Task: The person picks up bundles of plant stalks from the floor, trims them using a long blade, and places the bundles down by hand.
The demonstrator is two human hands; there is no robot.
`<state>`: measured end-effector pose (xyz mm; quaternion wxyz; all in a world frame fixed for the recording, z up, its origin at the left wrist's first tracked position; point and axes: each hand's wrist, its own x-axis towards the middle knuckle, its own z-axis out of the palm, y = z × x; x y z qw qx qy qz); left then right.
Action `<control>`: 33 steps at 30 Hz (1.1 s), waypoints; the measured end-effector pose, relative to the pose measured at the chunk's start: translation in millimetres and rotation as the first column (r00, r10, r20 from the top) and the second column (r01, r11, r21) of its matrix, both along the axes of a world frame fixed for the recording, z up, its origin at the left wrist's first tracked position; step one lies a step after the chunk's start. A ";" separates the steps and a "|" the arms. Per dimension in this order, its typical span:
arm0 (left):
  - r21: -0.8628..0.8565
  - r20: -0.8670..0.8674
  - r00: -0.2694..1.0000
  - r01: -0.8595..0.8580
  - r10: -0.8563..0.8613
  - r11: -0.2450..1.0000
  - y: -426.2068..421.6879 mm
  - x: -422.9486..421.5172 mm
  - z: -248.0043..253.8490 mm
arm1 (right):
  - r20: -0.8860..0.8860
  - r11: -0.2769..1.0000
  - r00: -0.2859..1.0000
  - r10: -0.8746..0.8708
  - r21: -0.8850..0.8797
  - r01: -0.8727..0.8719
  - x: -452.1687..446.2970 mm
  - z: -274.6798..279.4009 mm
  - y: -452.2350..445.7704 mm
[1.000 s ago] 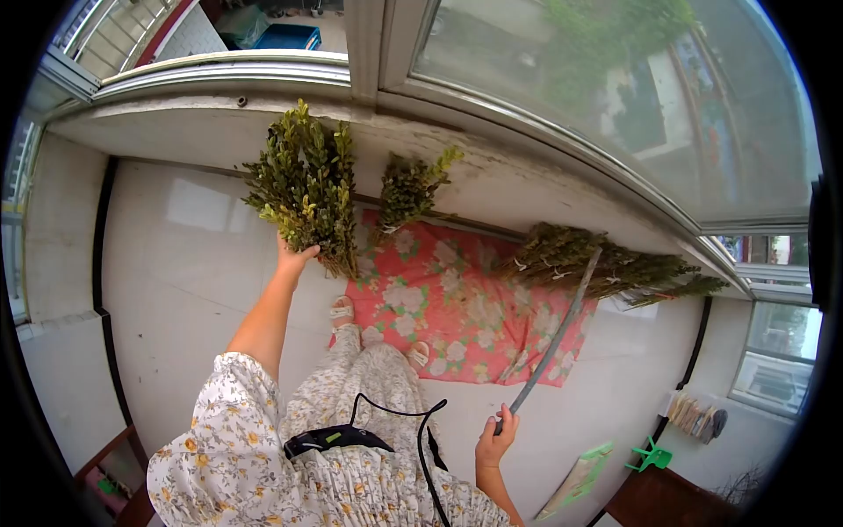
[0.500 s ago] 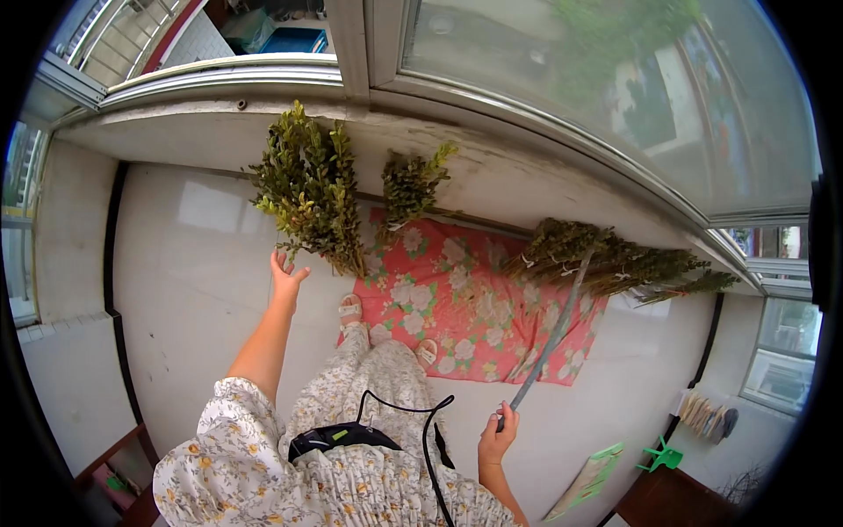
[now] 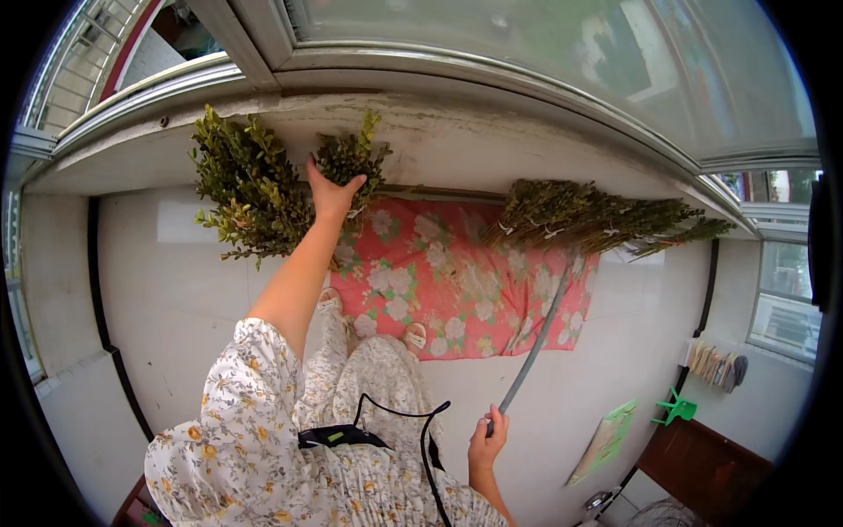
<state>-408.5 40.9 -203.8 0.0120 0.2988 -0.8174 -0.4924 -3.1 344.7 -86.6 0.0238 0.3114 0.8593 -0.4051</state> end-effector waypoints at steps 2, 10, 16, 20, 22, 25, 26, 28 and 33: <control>-0.015 -0.012 0.999 -0.044 0.044 0.999 -0.7 -13.3 -10.4 | 0.018 0.998 0.998 -0.057 -0.026 0.057 4.4 2.5 -3.6; -0.100 0.057 0.987 0.158 -0.153 0.982 16.6 1.2 -16.7 | -0.003 0.995 0.996 -0.094 -0.047 0.093 18.7 -10.8 2.9; -0.154 -0.240 0.807 0.517 -0.540 0.842 69.8 61.1 43.6 | -0.104 0.996 0.990 0.094 0.011 -0.094 -18.5 -15.9 12.0; -0.162 -0.254 0.665 0.686 -0.702 0.709 120.1 72.3 131.1 | 0.024 0.999 0.999 0.049 -0.003 -0.049 -40.2 -37.7 18.2; -0.141 -0.293 0.599 0.744 -0.745 0.653 140.8 77.3 188.6 | 0.066 1.000 0.998 -0.008 -0.006 0.008 -44.3 -57.3 19.7; -0.025 -0.333 0.550 0.806 -0.766 0.591 168.7 84.6 271.3 | 0.035 0.992 0.995 -0.095 -0.078 0.097 -38.5 -77.6 24.4; -0.027 -0.318 0.518 0.833 -0.794 0.553 176.7 87.2 298.1 | 0.013 0.991 0.994 -0.112 -0.075 0.112 -41.7 -73.8 29.7; -0.018 -0.348 0.448 0.875 -0.823 0.484 193.6 95.9 328.0 | 0.094 0.980 0.985 -0.147 -0.121 0.157 -49.3 -63.4 44.3; -0.141 -0.524 0.185 0.944 -0.831 0.299 252.7 142.9 370.2 | 0.092 0.880 0.964 -0.250 -0.393 0.266 -81.2 -35.8 87.3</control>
